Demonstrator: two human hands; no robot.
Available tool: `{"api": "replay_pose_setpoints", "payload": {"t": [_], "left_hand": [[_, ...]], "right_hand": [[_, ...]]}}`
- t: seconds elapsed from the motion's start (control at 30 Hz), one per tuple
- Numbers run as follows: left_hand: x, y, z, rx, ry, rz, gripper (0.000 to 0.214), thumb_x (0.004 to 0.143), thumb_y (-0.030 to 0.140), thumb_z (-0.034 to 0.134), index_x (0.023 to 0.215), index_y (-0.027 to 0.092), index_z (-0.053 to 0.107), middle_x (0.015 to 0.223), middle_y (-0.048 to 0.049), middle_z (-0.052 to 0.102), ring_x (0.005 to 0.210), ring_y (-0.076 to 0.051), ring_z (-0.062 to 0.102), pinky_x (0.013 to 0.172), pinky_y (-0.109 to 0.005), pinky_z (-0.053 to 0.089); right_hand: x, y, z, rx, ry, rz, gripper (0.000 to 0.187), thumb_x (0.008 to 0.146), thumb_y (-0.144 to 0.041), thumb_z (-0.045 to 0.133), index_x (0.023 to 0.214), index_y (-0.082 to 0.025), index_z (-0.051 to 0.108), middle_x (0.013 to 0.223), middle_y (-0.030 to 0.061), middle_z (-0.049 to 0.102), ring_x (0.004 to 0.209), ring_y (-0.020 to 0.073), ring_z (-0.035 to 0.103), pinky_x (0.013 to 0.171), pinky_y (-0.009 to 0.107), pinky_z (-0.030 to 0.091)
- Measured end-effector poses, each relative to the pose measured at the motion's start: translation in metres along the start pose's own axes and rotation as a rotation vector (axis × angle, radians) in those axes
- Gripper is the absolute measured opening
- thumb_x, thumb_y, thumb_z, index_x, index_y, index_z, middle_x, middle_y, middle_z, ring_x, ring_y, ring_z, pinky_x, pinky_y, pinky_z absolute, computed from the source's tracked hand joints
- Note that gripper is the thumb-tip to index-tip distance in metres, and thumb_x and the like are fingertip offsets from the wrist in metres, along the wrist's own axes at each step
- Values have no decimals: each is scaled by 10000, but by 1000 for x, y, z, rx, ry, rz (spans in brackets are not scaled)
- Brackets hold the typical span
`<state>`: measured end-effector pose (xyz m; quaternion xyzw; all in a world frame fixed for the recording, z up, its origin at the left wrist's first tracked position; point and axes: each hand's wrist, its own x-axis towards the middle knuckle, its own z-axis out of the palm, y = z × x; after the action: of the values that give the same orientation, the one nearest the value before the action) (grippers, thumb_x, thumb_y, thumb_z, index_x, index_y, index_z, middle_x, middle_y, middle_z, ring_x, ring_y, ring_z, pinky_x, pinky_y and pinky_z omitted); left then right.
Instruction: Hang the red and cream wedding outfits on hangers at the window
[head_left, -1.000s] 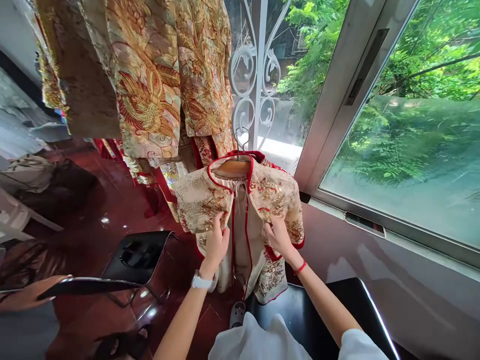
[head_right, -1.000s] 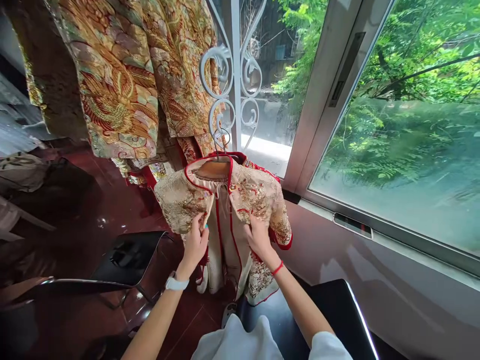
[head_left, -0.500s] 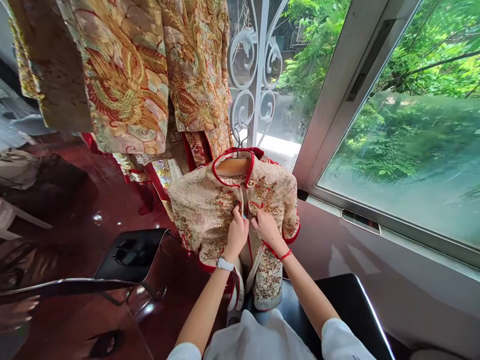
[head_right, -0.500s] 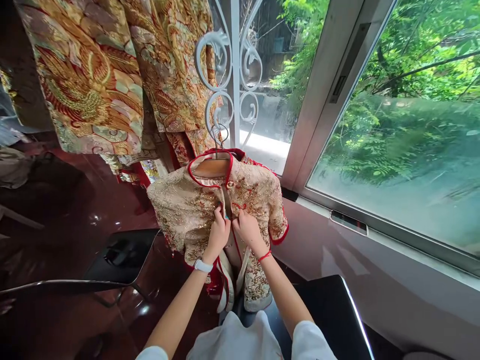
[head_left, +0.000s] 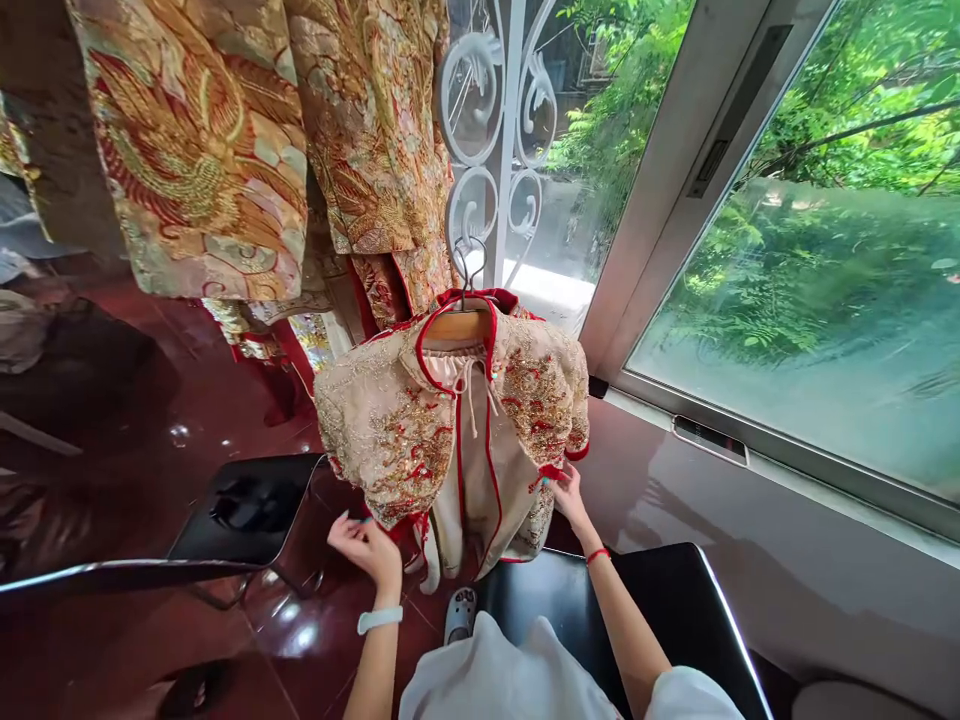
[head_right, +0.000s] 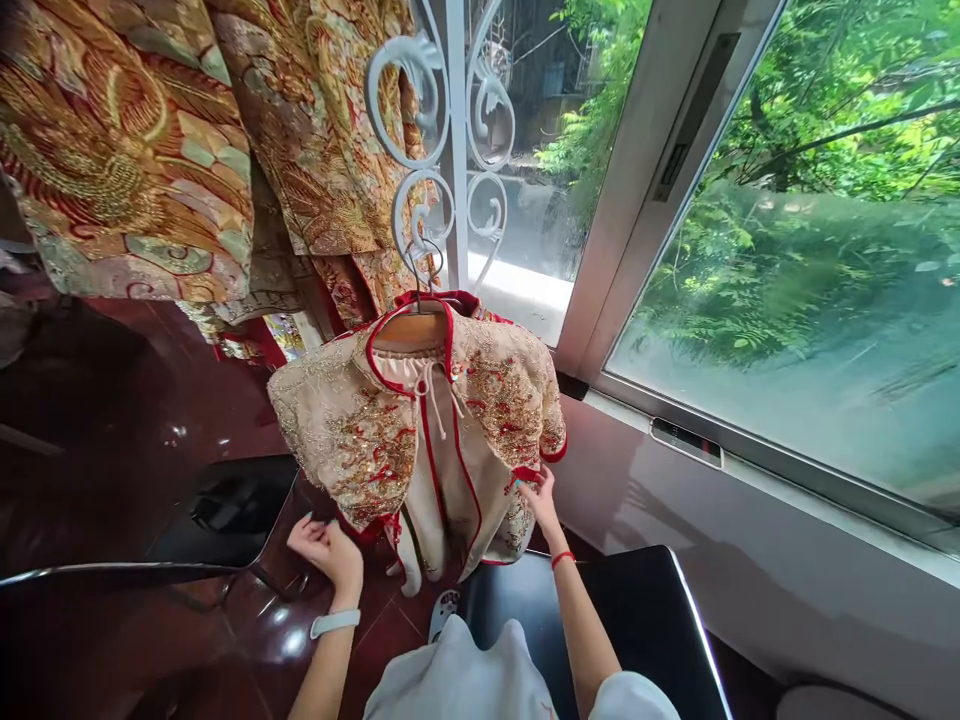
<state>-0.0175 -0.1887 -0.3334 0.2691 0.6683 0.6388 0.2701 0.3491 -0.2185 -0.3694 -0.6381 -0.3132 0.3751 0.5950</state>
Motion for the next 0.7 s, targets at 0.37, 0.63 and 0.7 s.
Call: {"api": "replay_pose_setpoints", "payload": {"t": [0.37,0.63,0.7], "left_hand": [[57,-53,-12,-104,-279,-813,57,866,191,497,822,215,526,888,-48,590,812,-177,624,945,-382,507],[67,-63,-8,-190,-348,-880,166,867,84,511,752,194,561,742,-36,647,654,-142,616,776,-287,501],[61,-66,-9,-238,-367,-864,203,830,19,524,722,188,551,715,-27,652,636,-127,612,730,-252,488]], "right_hand": [[28,8,-35,207,-186,360,511,537,-339,885,980,-199,673,1060,97,730,874,200,677,755,317,553],[17,6,-42,92,-355,483,343,537,-348,875,714,-184,631,670,21,639,582,127,534,576,274,466],[14,-4,-51,80,-429,500,336,526,-341,885,677,-178,633,630,14,612,566,122,518,579,277,464]]}}
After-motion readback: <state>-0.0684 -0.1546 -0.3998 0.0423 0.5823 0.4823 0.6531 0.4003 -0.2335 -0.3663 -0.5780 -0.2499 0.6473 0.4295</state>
